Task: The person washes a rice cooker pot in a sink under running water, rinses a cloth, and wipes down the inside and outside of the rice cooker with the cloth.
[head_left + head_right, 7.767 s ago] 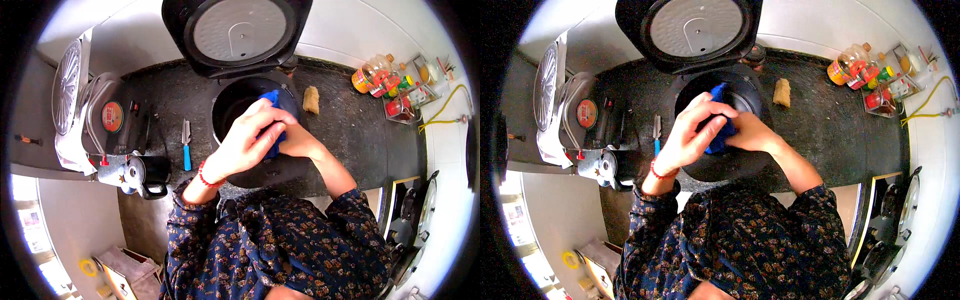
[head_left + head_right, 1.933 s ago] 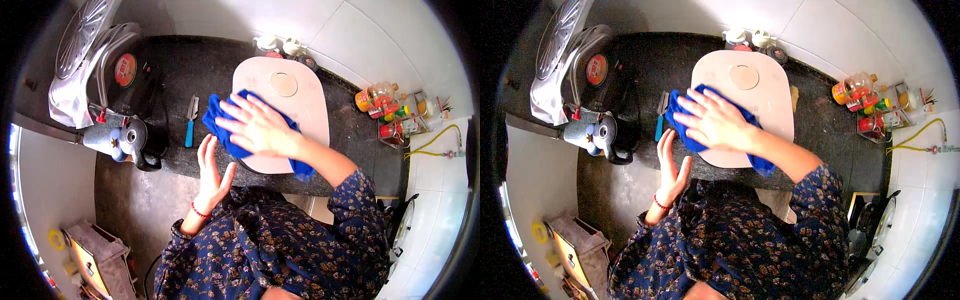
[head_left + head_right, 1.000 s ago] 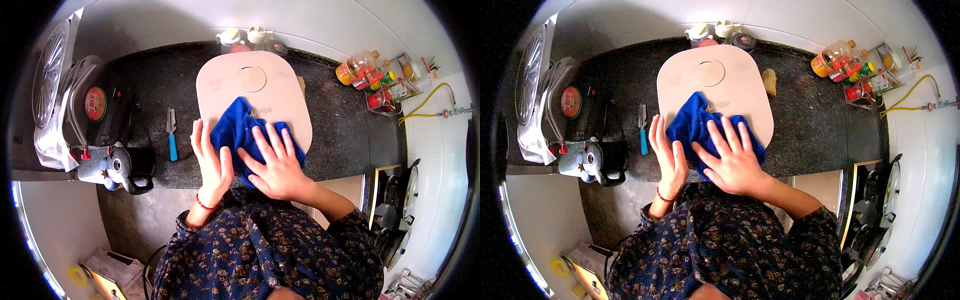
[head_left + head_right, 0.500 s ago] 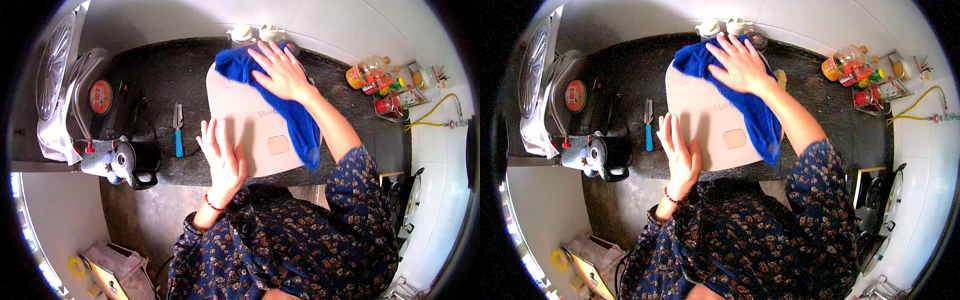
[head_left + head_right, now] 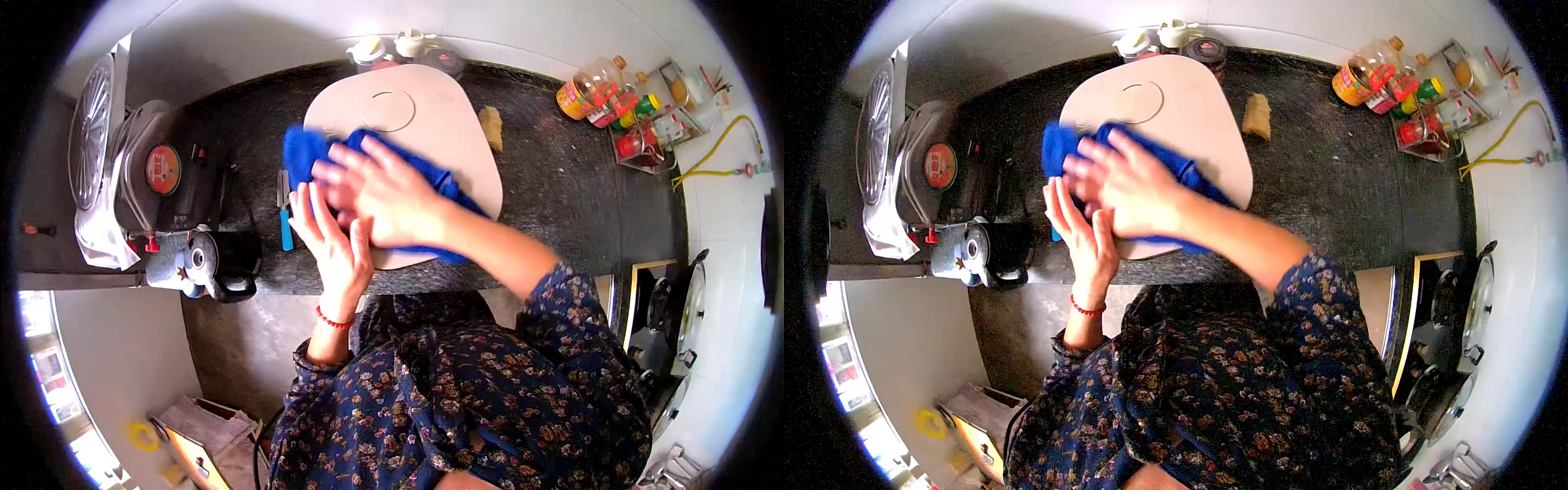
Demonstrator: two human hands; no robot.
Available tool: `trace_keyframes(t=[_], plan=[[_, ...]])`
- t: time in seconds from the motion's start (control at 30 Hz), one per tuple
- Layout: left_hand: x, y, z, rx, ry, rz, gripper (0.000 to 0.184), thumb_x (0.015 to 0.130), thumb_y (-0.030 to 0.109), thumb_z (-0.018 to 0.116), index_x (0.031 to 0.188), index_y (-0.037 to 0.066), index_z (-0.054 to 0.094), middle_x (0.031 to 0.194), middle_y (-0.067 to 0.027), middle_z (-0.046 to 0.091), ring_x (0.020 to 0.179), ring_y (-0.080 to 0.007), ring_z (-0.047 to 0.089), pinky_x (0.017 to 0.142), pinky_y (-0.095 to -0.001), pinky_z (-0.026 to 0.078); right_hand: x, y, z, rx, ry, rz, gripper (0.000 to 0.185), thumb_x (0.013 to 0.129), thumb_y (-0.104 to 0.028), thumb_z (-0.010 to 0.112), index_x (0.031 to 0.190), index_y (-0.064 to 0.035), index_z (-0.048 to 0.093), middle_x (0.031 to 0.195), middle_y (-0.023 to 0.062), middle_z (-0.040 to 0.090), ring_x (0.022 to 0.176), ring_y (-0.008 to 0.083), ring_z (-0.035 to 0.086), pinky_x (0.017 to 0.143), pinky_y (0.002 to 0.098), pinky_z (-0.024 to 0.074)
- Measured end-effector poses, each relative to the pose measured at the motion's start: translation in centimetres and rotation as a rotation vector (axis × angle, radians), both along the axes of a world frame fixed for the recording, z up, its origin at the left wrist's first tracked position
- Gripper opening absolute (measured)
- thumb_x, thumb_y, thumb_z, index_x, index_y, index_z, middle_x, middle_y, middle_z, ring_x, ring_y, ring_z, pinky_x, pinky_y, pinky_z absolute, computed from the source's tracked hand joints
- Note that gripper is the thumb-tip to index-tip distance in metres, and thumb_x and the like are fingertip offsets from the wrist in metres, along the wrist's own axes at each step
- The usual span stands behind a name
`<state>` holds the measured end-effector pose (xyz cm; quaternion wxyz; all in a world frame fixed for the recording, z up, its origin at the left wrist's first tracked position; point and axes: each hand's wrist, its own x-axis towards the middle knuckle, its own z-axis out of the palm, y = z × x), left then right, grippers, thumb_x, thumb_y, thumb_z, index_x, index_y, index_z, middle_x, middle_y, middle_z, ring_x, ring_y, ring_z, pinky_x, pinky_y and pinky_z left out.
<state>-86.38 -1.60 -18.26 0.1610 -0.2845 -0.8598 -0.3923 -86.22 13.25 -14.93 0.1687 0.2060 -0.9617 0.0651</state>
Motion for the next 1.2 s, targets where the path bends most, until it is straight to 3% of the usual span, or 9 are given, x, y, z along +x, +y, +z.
trace_keyframes(t=[0.13,0.27,0.33,0.43,0.5,0.6,0.77,0.93,1.2], plan=[[1.3,-1.5,0.2,-0.174,0.068,-0.033,0.070,0.086,0.029,0.055,0.143,0.000,0.027,0.150,-0.0249,0.016,0.141,-0.0431,0.009,0.111,-0.0579,0.003,3.6,-1.2,-0.4,-0.158,-0.033,0.082,0.046,0.085,-0.036,0.050,0.128,-0.0197,0.053,0.142,0.0044,0.044,0.136,0.0254,0.033,0.113,0.0518,0.0154],[2.5,-2.3,0.9,-0.140,0.065,-0.076,0.075,0.086,0.036,0.059,0.144,0.001,0.026,0.151,-0.0252,0.015,0.141,-0.0436,0.008,0.111,-0.0589,0.002,7.0,-0.5,-0.9,-0.264,-0.103,0.066,0.049,0.082,-0.038,0.058,0.128,-0.0228,0.054,0.140,0.0016,0.044,0.136,0.0267,0.031,0.112,0.0540,0.0177],[2.3,-2.8,0.8,-0.090,0.038,-0.042,0.075,0.089,0.039,0.056,0.144,0.000,0.024,0.151,-0.0245,0.014,0.141,-0.0423,0.009,0.110,-0.0593,0.004,8.5,1.0,0.2,-0.144,-0.116,0.010,0.054,0.081,-0.044,0.061,0.130,-0.0242,0.053,0.139,0.0004,0.045,0.135,0.0265,0.033,0.111,0.0529,0.0211],[2.5,-3.7,1.5,-0.099,0.031,0.053,0.070,0.091,0.026,0.053,0.145,-0.002,0.021,0.151,-0.0224,0.014,0.140,-0.0374,0.016,0.113,-0.0485,0.015,9.3,3.5,0.1,-0.106,-0.128,-0.126,0.058,0.082,-0.051,0.059,0.133,-0.0236,0.051,0.139,0.0029,0.046,0.136,0.0291,0.031,0.111,0.0538,0.0207],[2.8,-4.1,1.5,-0.096,0.045,0.113,0.069,0.093,0.030,0.051,0.145,-0.002,0.020,0.151,-0.0226,0.014,0.140,-0.0372,0.017,0.113,-0.0483,0.016,9.3,6.0,0.3,-0.056,-0.119,-0.240,0.061,0.084,-0.055,0.054,0.136,-0.0228,0.048,0.139,0.0054,0.045,0.136,0.0320,0.030,0.110,0.0555,0.0220],[2.1,-6.1,1.1,-0.045,0.048,0.176,0.069,0.095,0.035,0.049,0.145,-0.002,0.020,0.151,-0.0220,0.013,0.140,-0.0365,0.017,0.113,-0.0475,0.017,7.0,8.5,0.0,-0.081,-0.127,-0.335,0.063,0.088,-0.051,0.051,0.138,-0.0136,0.043,0.145,0.0124,0.037,0.137,0.0404,0.025,0.111,0.0494,0.0259],[1.8,-7.5,0.9,0.028,-0.002,0.233,0.068,0.095,0.033,0.050,0.146,-0.002,0.020,0.151,-0.0216,0.014,0.140,-0.0362,0.017,0.113,-0.0472,0.016,0.7,12.4,-1.3,-0.054,-0.182,-0.519,0.066,0.091,-0.051,0.046,0.144,-0.0144,0.032,0.151,0.0129,0.027,0.137,0.0440,0.022,0.110,0.0519,0.0271],[2.4,-9.5,0.5,0.079,-0.028,0.273,0.068,0.094,0.031,0.051,0.146,-0.001,0.020,0.152,-0.0212,0.014,0.140,-0.0364,0.017,0.113,-0.0474,0.016,-5.6,13.2,-1.1,0.022,-0.091,-0.523,0.059,0.095,-0.046,0.040,0.145,-0.0156,0.032,0.152,0.0085,0.028,0.141,0.0337,0.020,0.114,0.0471,0.0163],[2.4,-11.4,-0.6,0.102,-0.154,0.217,0.066,0.093,0.023,0.052,0.146,0.000,0.020,0.151,-0.0204,0.015,0.139,-0.0355,0.019,0.113,-0.0460,0.017,-10.2,9.2,-1.0,0.070,-0.104,-0.514,0.058,0.094,-0.045,0.038,0.145,-0.0176,0.033,0.152,0.0038,0.028,0.141,0.0296,0.022,0.115,0.0451,0.0156]])
